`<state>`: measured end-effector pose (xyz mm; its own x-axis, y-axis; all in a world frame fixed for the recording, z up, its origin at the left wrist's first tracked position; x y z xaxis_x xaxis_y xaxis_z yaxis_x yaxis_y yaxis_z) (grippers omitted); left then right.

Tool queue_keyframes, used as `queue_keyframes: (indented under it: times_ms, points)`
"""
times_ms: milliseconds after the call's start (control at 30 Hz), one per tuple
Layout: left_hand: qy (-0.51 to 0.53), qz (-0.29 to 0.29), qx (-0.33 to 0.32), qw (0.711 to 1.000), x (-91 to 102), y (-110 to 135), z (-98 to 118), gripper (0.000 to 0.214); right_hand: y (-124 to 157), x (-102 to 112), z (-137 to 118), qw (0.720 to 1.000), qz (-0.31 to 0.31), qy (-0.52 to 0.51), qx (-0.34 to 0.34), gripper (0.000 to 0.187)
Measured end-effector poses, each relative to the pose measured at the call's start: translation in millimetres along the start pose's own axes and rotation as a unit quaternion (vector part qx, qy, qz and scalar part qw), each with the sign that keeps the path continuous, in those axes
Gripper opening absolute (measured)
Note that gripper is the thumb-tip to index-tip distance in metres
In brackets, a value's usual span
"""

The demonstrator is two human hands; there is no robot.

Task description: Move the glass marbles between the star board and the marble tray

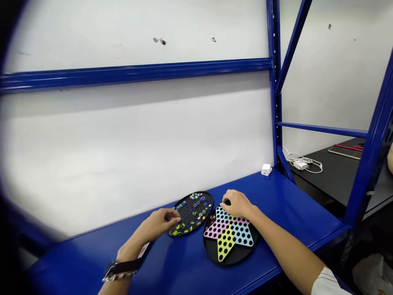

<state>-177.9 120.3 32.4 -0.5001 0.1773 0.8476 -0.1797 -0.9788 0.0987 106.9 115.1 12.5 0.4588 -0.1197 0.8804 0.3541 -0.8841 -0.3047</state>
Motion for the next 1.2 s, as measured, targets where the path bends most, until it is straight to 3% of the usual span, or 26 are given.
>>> queue_keyframes:
  times_ms: [100,200,533,700,833,1200]
  points:
    - [0.017,-0.06,0.02,0.998,3.7,0,-40,0.027,0,1,-1,1.0,-0.003,0.0,-0.002,0.018]
    - [0.029,-0.079,0.021,0.996,-2.9,-2,-52,0.028,0,0,0,1.0,-0.002,0.001,-0.003,0.019]
    - [-0.004,-0.073,0.007,0.997,-5.0,-2,-38,0.024,0,-1,2,1.0,0.002,0.003,0.004,0.017]
    - [-0.022,0.018,0.01,1.0,5.3,-6,-42,0.031,1,1,-2,1.0,0.001,-0.003,0.003,0.018]
    - [-0.07,0.065,0.016,0.995,4.6,-6,-33,0.026,1,-1,-2,1.0,-0.002,-0.003,0.003,0.018]
    - [-0.124,0.036,0.018,0.991,-10.2,-7,-19,0.018,0,-7,3,1.0,-0.005,-0.007,0.012,0.019]
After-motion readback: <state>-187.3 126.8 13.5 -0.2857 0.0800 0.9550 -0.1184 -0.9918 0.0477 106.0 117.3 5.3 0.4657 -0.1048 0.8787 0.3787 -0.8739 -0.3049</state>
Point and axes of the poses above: each hand's wrist, its own y-axis away from the middle knuckle, its own x-axis out of the back of the hand, z = x × y, the point moved 6 cm from there along -y, towards the middle knuckle, and after that the axes turned 14 degrees about y, right-handed, at the moved point
